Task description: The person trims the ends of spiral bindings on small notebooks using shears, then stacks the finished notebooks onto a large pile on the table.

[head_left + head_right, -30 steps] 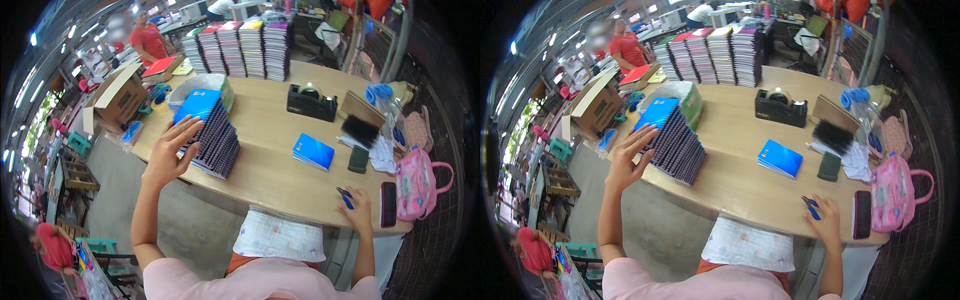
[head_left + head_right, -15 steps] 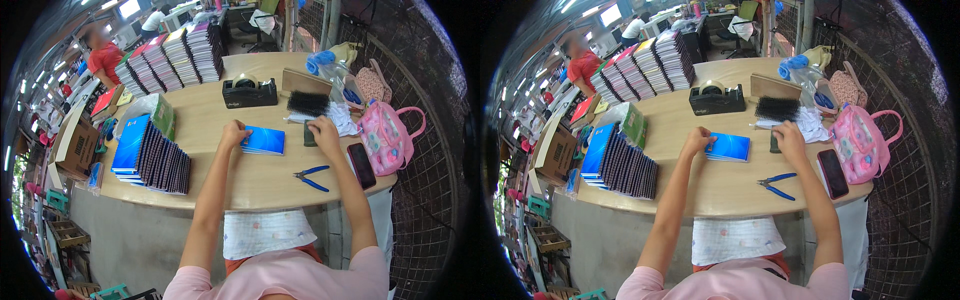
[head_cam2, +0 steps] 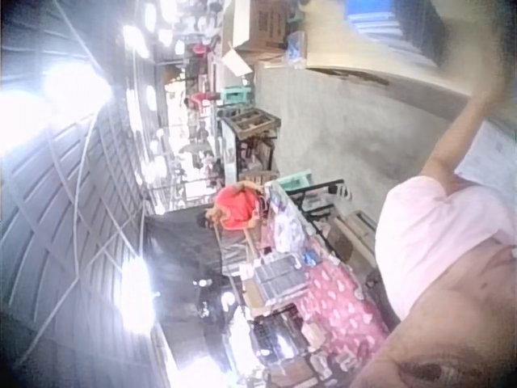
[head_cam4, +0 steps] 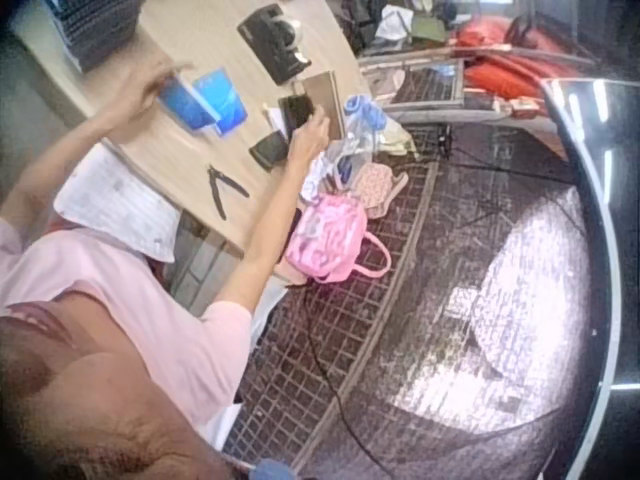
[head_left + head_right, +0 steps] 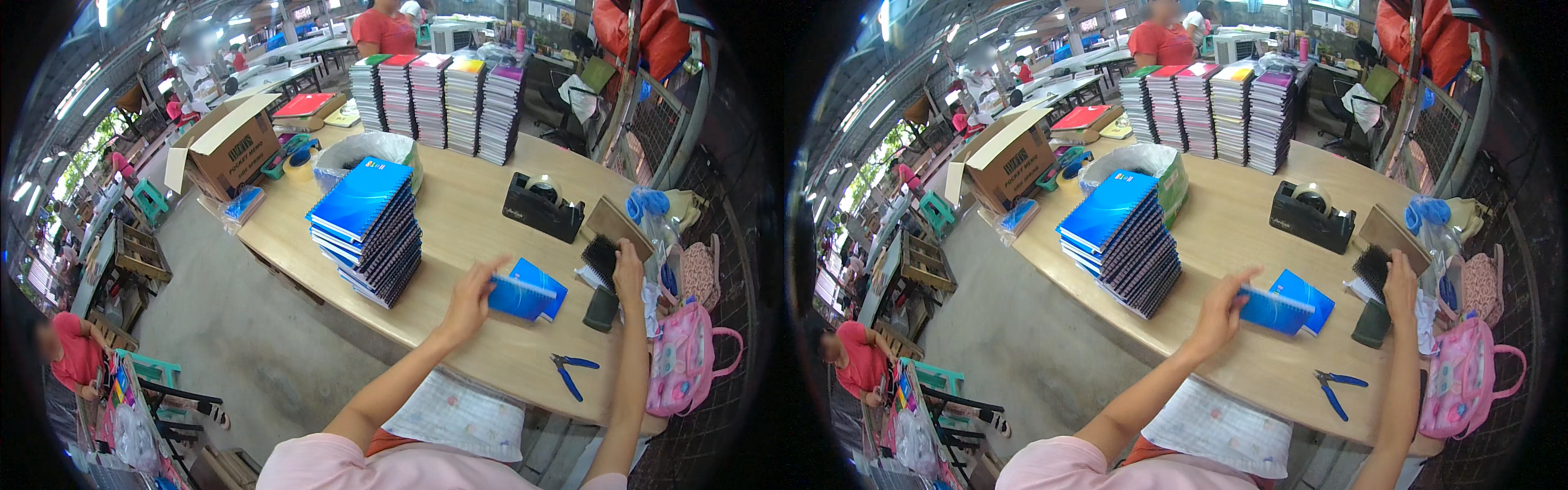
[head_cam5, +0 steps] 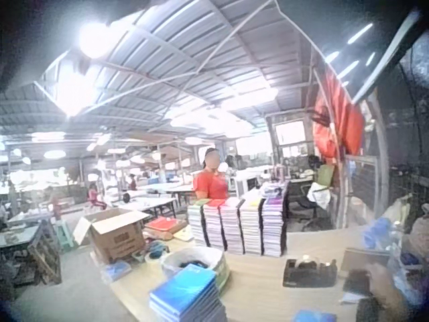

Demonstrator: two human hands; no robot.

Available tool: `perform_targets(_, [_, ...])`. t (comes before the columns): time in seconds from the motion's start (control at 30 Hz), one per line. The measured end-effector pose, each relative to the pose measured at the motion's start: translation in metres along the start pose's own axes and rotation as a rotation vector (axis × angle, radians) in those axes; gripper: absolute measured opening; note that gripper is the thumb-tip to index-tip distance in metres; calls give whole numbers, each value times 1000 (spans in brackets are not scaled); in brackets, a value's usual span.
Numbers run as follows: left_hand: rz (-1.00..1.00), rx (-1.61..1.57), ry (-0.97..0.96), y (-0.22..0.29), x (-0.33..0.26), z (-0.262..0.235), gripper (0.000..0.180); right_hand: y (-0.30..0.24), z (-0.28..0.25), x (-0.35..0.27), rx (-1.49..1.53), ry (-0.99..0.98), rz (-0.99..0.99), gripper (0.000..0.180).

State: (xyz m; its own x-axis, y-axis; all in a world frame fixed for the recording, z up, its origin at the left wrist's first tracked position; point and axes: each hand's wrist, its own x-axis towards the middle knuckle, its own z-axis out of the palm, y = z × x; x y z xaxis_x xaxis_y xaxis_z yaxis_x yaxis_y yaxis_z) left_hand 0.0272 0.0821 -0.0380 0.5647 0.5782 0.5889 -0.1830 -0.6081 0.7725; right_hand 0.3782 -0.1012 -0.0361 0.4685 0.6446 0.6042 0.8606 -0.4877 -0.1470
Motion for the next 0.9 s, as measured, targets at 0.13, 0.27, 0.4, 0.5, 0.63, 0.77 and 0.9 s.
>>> perform_targets(0.13, [8,94,-185,-10,-48,16,49,-54,-82,-34,250,62,-47,25])
perform_targets(0.27, [-81,114,-53,-10,-73,41,28,-111,-91,-88,618,-226,145,13])
perform_targets(0.4, [-38,91,-33,-15,-79,47,24,-125,-68,-131,822,-296,232,14])
perform_targets(0.5, [-20,92,-52,-13,-78,55,23,-124,-71,-141,822,-296,278,14])
perform_targets(0.63, [-70,48,-68,-6,-81,58,20,-124,-73,-143,832,-174,224,12])
perform_targets(0.77, [-66,64,-85,-3,-80,54,21,-124,-72,-139,848,-163,117,11])
perform_targets(0.9, [-65,59,-56,-3,-80,55,21,-125,-76,-136,862,-258,-6,12])
